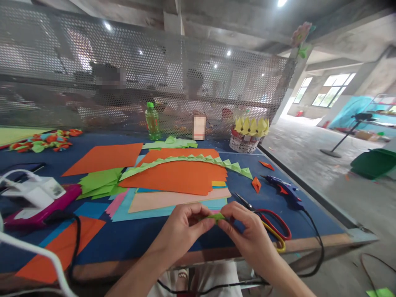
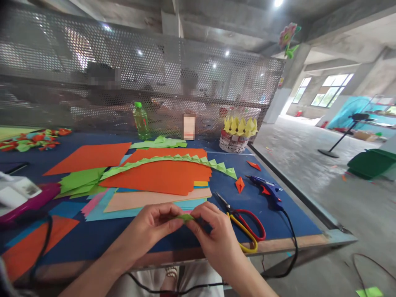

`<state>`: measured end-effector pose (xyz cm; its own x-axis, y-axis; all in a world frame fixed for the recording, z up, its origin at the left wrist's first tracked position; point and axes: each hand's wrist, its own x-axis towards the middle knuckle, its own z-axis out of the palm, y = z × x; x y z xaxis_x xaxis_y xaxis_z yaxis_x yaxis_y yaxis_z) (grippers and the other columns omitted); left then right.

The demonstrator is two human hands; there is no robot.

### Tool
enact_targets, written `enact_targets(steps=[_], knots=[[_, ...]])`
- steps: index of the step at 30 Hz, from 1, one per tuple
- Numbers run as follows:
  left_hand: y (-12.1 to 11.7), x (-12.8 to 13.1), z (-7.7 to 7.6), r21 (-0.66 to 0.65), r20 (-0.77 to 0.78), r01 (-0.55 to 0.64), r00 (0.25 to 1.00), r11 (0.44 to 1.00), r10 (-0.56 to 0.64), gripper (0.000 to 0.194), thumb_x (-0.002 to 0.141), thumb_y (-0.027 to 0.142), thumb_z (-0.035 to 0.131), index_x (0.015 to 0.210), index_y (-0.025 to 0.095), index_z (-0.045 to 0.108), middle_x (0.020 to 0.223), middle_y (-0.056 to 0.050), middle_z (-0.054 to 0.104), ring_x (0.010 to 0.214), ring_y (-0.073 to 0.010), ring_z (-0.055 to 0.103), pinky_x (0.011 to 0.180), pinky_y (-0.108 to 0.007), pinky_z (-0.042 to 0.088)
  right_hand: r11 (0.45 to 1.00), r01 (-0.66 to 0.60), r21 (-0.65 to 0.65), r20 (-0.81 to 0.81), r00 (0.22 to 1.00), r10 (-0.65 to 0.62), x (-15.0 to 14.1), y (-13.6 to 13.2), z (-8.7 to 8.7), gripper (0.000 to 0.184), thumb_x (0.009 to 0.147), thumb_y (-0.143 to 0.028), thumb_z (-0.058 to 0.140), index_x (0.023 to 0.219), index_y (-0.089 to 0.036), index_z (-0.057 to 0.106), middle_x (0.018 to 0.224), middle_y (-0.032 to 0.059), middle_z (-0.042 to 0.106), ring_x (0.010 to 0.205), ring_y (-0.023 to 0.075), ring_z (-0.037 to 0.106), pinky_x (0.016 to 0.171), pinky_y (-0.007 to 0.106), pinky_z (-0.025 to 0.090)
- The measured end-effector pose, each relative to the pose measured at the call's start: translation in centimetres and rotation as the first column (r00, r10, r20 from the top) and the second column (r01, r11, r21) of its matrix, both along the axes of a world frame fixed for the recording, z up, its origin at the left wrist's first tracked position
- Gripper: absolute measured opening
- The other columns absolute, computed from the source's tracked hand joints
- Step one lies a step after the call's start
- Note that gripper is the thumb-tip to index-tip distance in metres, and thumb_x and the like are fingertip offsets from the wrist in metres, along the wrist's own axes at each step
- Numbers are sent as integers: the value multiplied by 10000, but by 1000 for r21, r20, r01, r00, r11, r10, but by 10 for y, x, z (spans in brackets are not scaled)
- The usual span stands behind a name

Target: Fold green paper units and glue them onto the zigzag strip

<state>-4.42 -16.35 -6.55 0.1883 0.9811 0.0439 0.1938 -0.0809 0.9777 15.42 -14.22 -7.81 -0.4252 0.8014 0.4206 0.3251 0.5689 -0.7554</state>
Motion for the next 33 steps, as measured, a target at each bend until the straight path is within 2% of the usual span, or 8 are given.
enact_targets(steps=[4, 8, 10, 13, 18, 21, 25, 33], knots=[[27, 23, 34, 160, -197, -34, 978, 987, 66, 280, 952, 378, 553, 1133, 197, 666, 1137, -60, 729, 1025, -195, 679, 873, -309, 549, 991, 133, -8, 0, 991, -133, 26, 8, -1, 185, 961, -322, 593, 821, -206, 627, 760, 1, 604, 695, 142, 547, 642, 236, 428], [102, 72, 63, 313, -479, 79, 874, 946, 86, 184, 959, 277, 599, 1094, 177, 673, 1213, -66, 675, 1168, -224, 608, 1049, -434, 468, 971, 230, -71, -31, 972, -232, 52, 12, -2, 187, 952, -386, 597, 922, -212, 657, 786, 7, 624, 700, 154, 575, 641, 239, 459], [146, 95, 65, 311, -624, 173, 779, 935, 64, 315, 939, 331, 650, 1206, 166, 624, 1311, -100, 607, 1187, -270, 594, 1002, -517, 495, 962, 262, -72, -22, 964, -264, 66, 12, -1, 194, 951, -397, 597, 918, -216, 659, 790, 6, 628, 714, 157, 582, 651, 238, 470], [198, 119, 58, 236, -784, 336, 621, 912, -25, 364, 949, 349, 639, 1266, 178, 591, 1323, -104, 592, 1150, -264, 612, 957, -493, 530, 946, 317, -64, 4, 948, -318, 93, 11, -2, 203, 955, -408, 593, 931, -218, 660, 814, 13, 648, 732, 162, 601, 664, 239, 491], [243, 137, 45, 28, -915, 500, 362, 865, -180, 357, 952, 358, 635, 1258, 178, 593, 1279, -97, 614, 1097, -246, 636, 918, -465, 552, 905, 417, -82, 27, 909, -417, 137, 9, -14, 222, 946, -429, 600, 988, -220, 662, 858, 25, 692, 733, 173, 632, 656, 255, 527], [257, 140, 40, -65, -933, 543, 265, 837, -245, 349, 953, 359, 634, 1245, 173, 598, 1256, -92, 625, 1070, -240, 645, 897, -451, 561, 887, 444, -126, 14, 895, -446, 149, 10, -21, 242, 950, -447, 587, 1009, -222, 655, 855, 28, 695, 758, 190, 654, 668, 278, 547], [257, 135, 42, -99, -935, 591, 221, 801, -279, 335, 953, 371, 630, 1218, 166, 616, 1234, -80, 636, 1042, -242, 652, 875, -434, 570, 879, 454, -147, -10, 888, -460, 146, 16, -23, 252, 951, -457, 587, 1029, -226, 648, 885, 29, 706, 765, 182, 655, 674, 274, 552], [207, 102, 77, 66, -911, 624, 356, 779, -208, 284, 955, 362, 630, 1151, 155, 636, 1147, -73, 666, 988, -212, 664, 860, -422, 569, 912, 408, -46, 110, 909, -401, 108, 33, -6, 258, 943, -384, 596, 1142, -227, 642, 873, 22, 716, 766, 164, 667, 696, 256, 532]])
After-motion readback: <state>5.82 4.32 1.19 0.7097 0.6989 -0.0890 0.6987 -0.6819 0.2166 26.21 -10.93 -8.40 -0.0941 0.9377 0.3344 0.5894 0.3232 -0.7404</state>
